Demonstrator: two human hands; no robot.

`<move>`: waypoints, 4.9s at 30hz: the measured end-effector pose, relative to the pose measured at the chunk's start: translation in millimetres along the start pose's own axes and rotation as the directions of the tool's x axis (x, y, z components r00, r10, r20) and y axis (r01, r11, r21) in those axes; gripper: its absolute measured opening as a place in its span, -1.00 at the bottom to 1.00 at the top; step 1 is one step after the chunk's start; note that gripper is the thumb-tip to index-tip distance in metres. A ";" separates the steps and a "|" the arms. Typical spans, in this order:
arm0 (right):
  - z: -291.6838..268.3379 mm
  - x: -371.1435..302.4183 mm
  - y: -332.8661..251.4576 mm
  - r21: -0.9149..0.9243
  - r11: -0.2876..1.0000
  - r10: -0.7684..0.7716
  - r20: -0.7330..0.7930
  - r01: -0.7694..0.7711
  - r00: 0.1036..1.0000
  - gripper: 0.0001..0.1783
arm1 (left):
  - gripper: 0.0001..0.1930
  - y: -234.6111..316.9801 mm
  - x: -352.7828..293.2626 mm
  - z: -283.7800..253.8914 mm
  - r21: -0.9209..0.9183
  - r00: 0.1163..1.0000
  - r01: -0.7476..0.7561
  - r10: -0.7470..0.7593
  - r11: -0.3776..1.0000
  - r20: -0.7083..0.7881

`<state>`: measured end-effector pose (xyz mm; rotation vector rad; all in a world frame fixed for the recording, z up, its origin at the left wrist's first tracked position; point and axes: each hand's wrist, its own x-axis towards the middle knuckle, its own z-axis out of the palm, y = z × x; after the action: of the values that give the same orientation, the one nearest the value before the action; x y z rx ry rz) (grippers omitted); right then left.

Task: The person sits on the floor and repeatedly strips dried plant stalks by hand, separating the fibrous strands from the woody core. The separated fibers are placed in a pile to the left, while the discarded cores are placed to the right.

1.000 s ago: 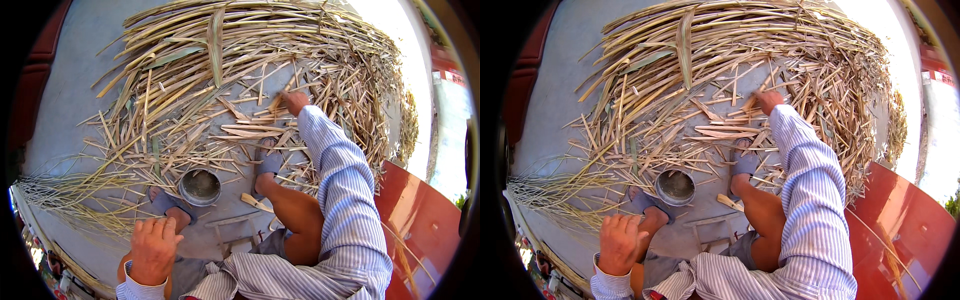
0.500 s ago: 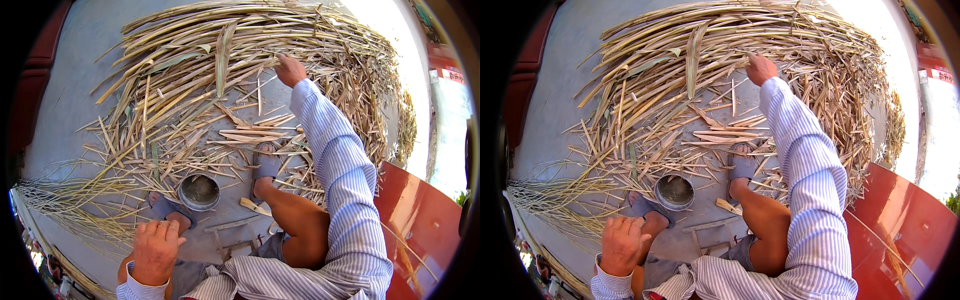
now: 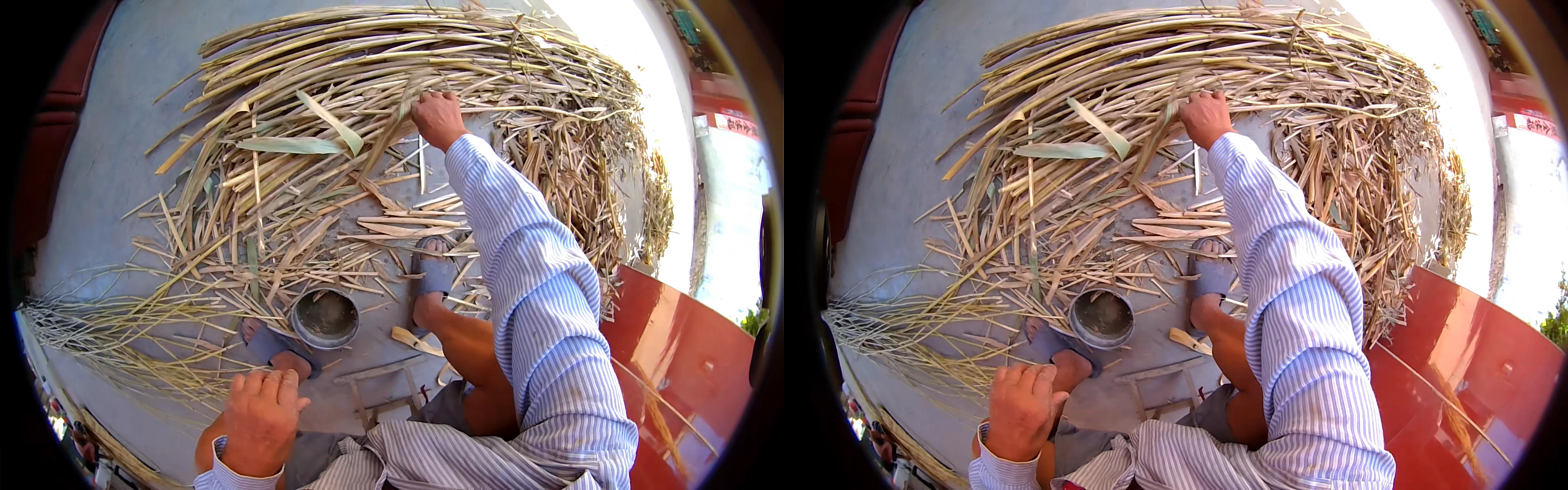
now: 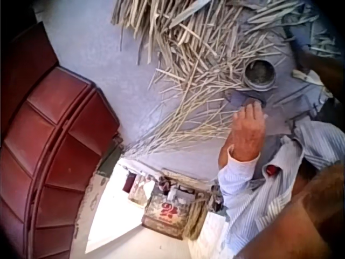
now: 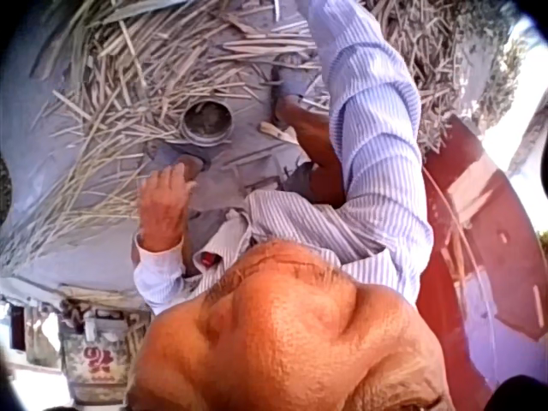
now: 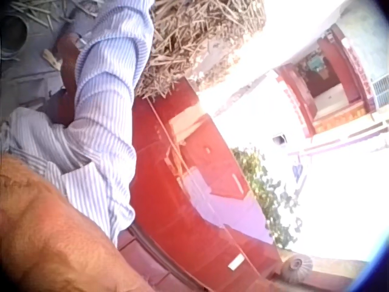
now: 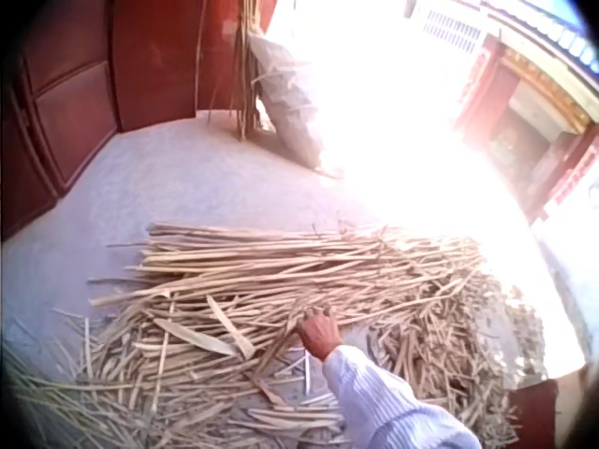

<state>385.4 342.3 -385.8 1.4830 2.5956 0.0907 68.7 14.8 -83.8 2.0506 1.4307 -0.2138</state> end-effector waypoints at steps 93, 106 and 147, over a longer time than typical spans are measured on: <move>-320.1 -165.5 -132.9 0.627 -0.779 0.246 0.334 -0.019 0.910 -0.75 | -0.83 50.5 -1.4 -80.1 0.384 0.511 0.057 0.303 0.922 -0.805; -267.3 -175.4 -6.9 0.352 -0.921 0.356 0.577 0.170 0.735 -0.58 | -0.86 15.0 -41.7 -107.9 0.247 0.471 0.010 0.213 0.969 -0.856; -324.0 -167.0 -161.3 0.580 -0.801 -0.004 0.246 -0.150 0.969 -0.71 | -0.80 36.7 -18.2 -83.8 -0.039 0.605 -0.023 -0.017 0.999 -0.796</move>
<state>279.5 123.7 -69.7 1.4343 1.0419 -3.5713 76.4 40.2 5.6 2.2026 1.8939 0.8673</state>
